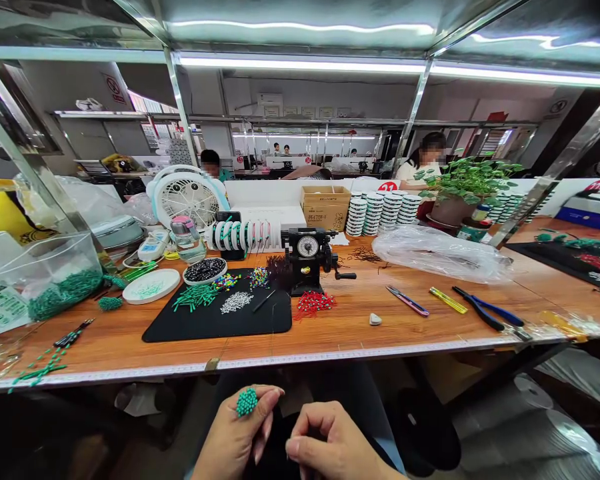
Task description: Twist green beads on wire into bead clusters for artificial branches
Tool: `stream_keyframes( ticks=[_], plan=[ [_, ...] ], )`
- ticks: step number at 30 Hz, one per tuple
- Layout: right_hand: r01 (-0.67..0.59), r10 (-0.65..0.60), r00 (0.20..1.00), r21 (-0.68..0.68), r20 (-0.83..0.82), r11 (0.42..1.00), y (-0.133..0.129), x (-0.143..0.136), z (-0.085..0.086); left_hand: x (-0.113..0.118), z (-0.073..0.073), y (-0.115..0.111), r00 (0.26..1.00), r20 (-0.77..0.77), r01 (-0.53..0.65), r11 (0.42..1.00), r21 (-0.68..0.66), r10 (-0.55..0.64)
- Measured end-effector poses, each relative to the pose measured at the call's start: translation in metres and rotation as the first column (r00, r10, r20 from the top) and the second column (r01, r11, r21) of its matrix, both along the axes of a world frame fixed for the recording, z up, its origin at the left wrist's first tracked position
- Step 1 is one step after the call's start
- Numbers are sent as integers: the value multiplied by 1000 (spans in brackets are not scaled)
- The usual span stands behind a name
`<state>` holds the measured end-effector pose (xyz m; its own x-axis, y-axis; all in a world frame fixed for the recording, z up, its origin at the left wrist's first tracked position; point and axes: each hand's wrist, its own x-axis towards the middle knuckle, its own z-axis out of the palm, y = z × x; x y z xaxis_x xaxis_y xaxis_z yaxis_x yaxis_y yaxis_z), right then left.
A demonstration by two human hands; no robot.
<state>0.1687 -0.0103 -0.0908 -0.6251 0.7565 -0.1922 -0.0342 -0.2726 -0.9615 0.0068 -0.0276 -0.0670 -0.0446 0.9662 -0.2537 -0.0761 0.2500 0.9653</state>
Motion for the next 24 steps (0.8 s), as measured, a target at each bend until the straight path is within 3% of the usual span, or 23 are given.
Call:
stream_keyframes(
  ticks=[3, 7, 9, 11, 13, 15, 18, 21, 24],
  plan=[
    [-90, 89, 996, 31, 30, 995, 1, 4, 1, -6, 0, -2, 996, -53, 71, 994, 80, -67],
    [-173, 151, 981, 183, 125, 968, 3, 11, 6, -8, 2, -7, 939, 92, 330, 944, 21, -330],
    [-207, 172, 970, 216, 169, 954, 4, 16, 11, -11, 6, -7, 912, -108, 403, 914, 46, -397],
    [-247, 209, 961, 221, 181, 943, 6, 23, 17, -18, 11, -5, 831, -451, 424, 896, 133, -326],
    [-264, 227, 958, 224, 176, 938, 8, 32, 26, -30, 17, -2, 718, -674, 420, 881, 218, -176],
    [-258, 219, 958, 229, 183, 938, 11, 42, 37, -45, 21, 1, 661, -749, 382, 880, 284, -46],
    [-260, 209, 953, 241, 220, 935, 13, 55, 54, -68, 28, 5, 625, -780, 374, 861, 344, 40],
    [-298, 217, 929, 260, 299, 919, 12, 69, 62, -83, 36, 6, 656, -752, 323, 876, 359, 65],
    [-313, 174, 879, 260, 444, 914, 11, 89, 61, -90, 48, 3, 797, -603, 163, 951, 262, 30]
  ],
)
